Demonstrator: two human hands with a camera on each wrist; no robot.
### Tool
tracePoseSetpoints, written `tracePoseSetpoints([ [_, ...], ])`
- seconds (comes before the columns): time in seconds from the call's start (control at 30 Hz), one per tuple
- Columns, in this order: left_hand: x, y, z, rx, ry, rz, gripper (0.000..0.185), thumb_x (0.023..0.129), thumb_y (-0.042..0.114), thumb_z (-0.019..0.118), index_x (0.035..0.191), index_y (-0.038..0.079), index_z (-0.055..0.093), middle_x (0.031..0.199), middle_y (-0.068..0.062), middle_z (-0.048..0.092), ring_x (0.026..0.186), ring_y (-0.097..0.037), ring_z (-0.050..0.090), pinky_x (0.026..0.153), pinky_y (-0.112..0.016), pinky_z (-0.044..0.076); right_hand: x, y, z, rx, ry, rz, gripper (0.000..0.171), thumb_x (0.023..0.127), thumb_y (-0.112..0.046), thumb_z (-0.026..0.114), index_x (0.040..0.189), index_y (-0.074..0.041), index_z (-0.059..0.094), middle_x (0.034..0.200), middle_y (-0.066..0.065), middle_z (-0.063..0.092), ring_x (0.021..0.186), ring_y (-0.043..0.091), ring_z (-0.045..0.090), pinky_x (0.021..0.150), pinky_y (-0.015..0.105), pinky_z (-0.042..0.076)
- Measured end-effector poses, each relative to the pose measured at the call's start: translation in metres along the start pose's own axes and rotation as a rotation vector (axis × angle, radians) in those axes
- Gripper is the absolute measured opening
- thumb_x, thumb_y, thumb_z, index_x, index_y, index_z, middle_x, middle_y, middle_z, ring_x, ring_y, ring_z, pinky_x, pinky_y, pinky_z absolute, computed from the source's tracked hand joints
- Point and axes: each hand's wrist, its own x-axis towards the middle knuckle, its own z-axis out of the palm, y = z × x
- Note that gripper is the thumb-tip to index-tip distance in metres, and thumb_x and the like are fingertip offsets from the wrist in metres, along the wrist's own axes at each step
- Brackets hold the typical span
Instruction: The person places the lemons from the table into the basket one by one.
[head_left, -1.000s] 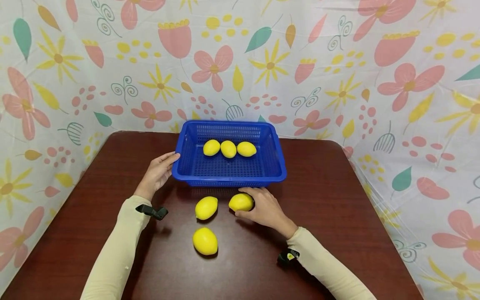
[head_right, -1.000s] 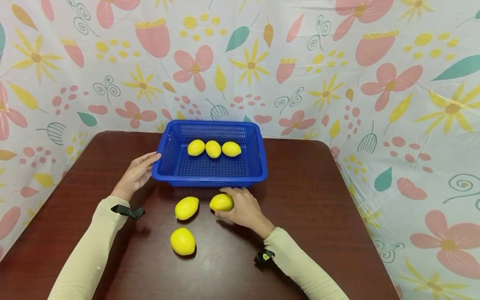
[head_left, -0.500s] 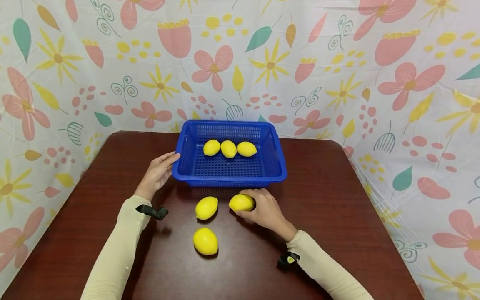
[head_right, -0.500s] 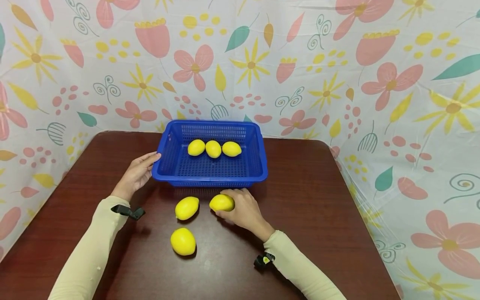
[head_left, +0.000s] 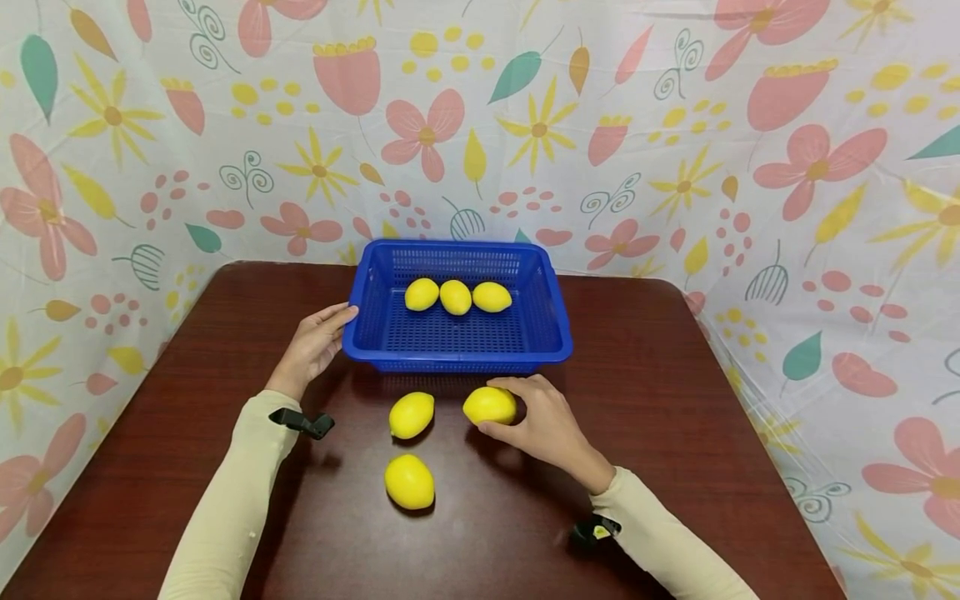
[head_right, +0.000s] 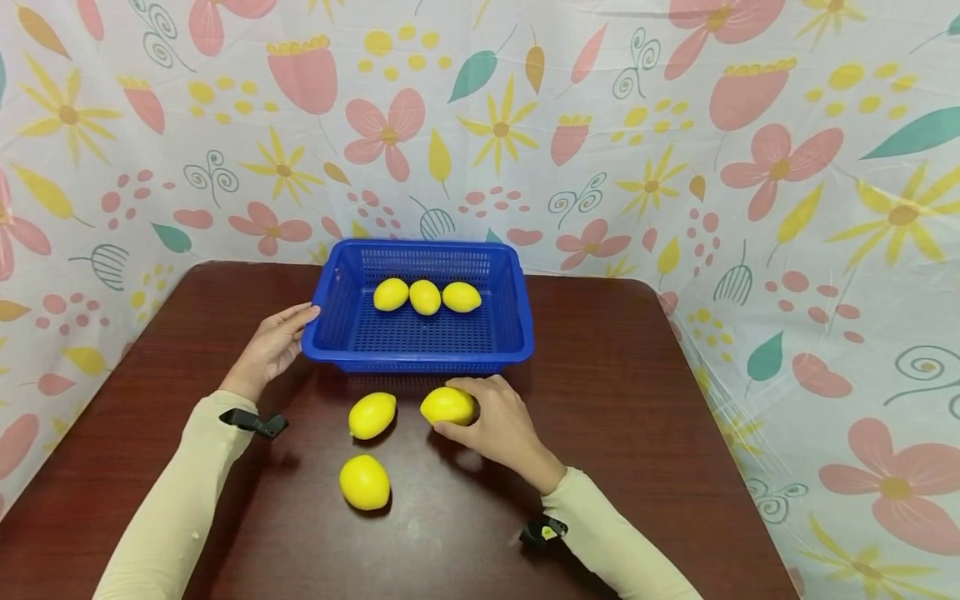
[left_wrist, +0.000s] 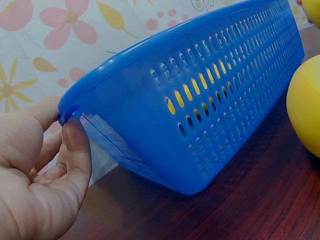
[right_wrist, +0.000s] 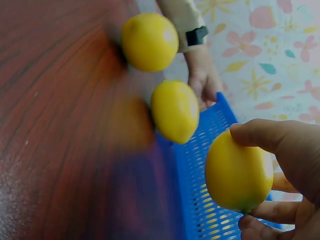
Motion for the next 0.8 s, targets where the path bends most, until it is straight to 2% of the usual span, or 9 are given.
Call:
tracePoseSetpoints([
  [0.17, -0.001, 0.000, 0.000, 0.012, -0.003, -0.005, 0.041, 0.101, 0.020, 0.069, 0.134, 0.005, 0.051, 0.100, 0.006, 0.070, 0.091, -0.007, 0.067, 0.079, -0.018, 0.057, -0.003, -0.009, -0.021, 0.037, -0.002, -0.025, 0.059, 0.076, -0.048, 0.090, 0.124, -0.018, 0.073, 0.116, -0.006, 0.072, 0.095, 0.013, 0.057, 0.076, 0.033, 0.053],
  [0.33, -0.002, 0.000, 0.001, 0.005, -0.011, -0.008, 0.046, 0.101, 0.020, 0.068, 0.139, 0.004, 0.048, 0.101, 0.006, 0.070, 0.091, -0.007, 0.067, 0.080, -0.018, 0.057, 0.003, -0.015, -0.049, 0.079, -0.043, -0.030, 0.058, 0.078, -0.049, 0.089, 0.126, -0.021, 0.072, 0.119, -0.006, 0.071, 0.101, 0.014, 0.059, 0.080, 0.037, 0.055],
  [0.5, 0.000, 0.000, 0.000, 0.005, -0.011, -0.016, 0.050, 0.100, 0.022, 0.070, 0.141, 0.003, 0.047, 0.100, 0.006, 0.071, 0.091, -0.007, 0.067, 0.080, -0.019, 0.058, 0.020, -0.012, -0.075, 0.083, -0.082, -0.047, 0.058, 0.079, -0.050, 0.087, 0.126, -0.020, 0.072, 0.122, -0.005, 0.070, 0.102, 0.016, 0.059, 0.081, 0.038, 0.056],
  [0.63, 0.000, 0.000, -0.001, 0.006, -0.010, -0.020, 0.052, 0.099, 0.022, 0.070, 0.142, 0.002, 0.047, 0.100, 0.006, 0.071, 0.092, -0.007, 0.067, 0.081, -0.019, 0.058, 0.039, -0.007, -0.091, 0.069, -0.114, -0.055, 0.060, 0.080, -0.051, 0.086, 0.127, -0.018, 0.071, 0.117, -0.002, 0.070, 0.095, 0.018, 0.059, 0.074, 0.035, 0.057],
  [0.8, 0.000, 0.000, -0.001, 0.001, -0.008, -0.021, 0.049, 0.099, 0.022, 0.070, 0.139, 0.004, 0.049, 0.100, 0.006, 0.071, 0.091, -0.007, 0.067, 0.081, -0.019, 0.058, 0.061, 0.001, -0.104, 0.060, -0.156, -0.068, 0.058, 0.080, -0.050, 0.087, 0.125, -0.018, 0.071, 0.109, -0.003, 0.071, 0.089, 0.018, 0.060, 0.071, 0.038, 0.056],
])
